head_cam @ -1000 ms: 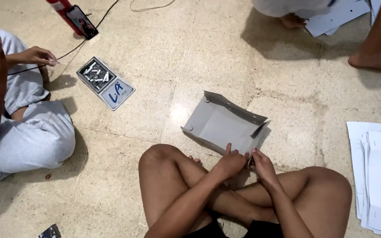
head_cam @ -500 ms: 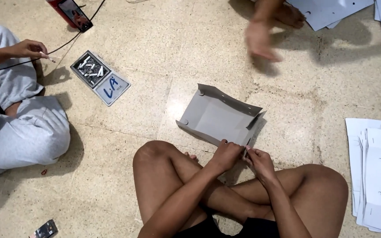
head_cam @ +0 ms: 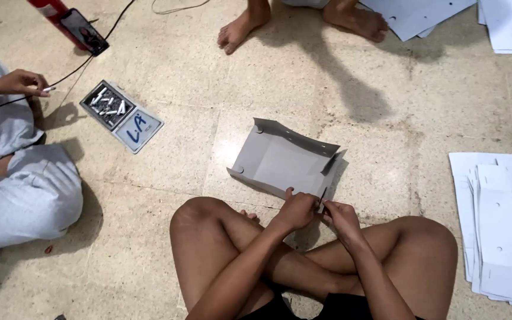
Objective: The person assembles a flat cardboard box template into a rigid box by folding and unfolding its various flaps by hand, rotating and aligning the pieces until the box is formed.
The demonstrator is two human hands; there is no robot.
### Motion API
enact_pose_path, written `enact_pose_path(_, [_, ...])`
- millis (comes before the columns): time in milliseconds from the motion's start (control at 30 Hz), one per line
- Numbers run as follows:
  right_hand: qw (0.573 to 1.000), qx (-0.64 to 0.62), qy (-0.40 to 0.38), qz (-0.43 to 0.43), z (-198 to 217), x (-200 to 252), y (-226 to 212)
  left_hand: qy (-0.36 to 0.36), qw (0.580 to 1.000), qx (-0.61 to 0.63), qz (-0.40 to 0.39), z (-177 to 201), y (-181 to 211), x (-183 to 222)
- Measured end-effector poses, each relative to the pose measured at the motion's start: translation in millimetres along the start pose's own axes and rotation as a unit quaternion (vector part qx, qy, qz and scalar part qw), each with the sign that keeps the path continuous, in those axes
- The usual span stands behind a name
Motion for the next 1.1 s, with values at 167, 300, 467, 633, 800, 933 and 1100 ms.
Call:
enact_pose_path(167, [0.999, -0.034, -0.003, -0.002, -6.2, 14.7, -13.8, -0.006, 1.0, 0.013, 0.001, 2.7, 1.9, -3.0])
enact_pose_path(300, [0.997, -0.068, -0.007, -0.017, -10.9, 22.6, -21.4, -0.007, 0.999, 0.035, 0.006, 12.6, 10.0, -0.4])
enact_pose_path(467, [0.997, -0.074, -0.002, -0.009, -11.1, 20.1, -21.8, -0.006, 0.999, 0.041, 0.002, 7.9, 1.9, -3.5])
enact_pose_path(633, [0.996, -0.084, 0.012, 0.002, -10.3, 21.1, -19.9, 0.012, 0.999, 0.042, -0.008, 6.4, 3.0, -3.7])
enact_pose_path(800, [0.998, -0.056, 0.041, -0.004, -0.4, -1.0, 1.8, 0.015, 0.999, 0.038, -0.006, 8.4, 4.4, -3.3])
enact_pose_path(933, [0.999, -0.017, 0.049, -0.008, 0.2, 3.8, -1.6, 0.002, 0.999, 0.037, 0.007, 9.4, 3.2, -4.1])
enact_pose_path(1100, [0.998, 0.015, 0.058, -0.011, -2.8, 8.4, -5.9, -0.003, 0.999, 0.042, 0.019, 2.6, -11.0, -5.7])
Point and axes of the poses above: each hand's wrist, its own x-axis away from the middle knuckle, its own z-axis out of the back of the hand, y = z × x, the point moved 2 cm from there along -x, towards the middle knuckle, and after that the axes turned 9 degrees about -z, right-handed, at the moved point
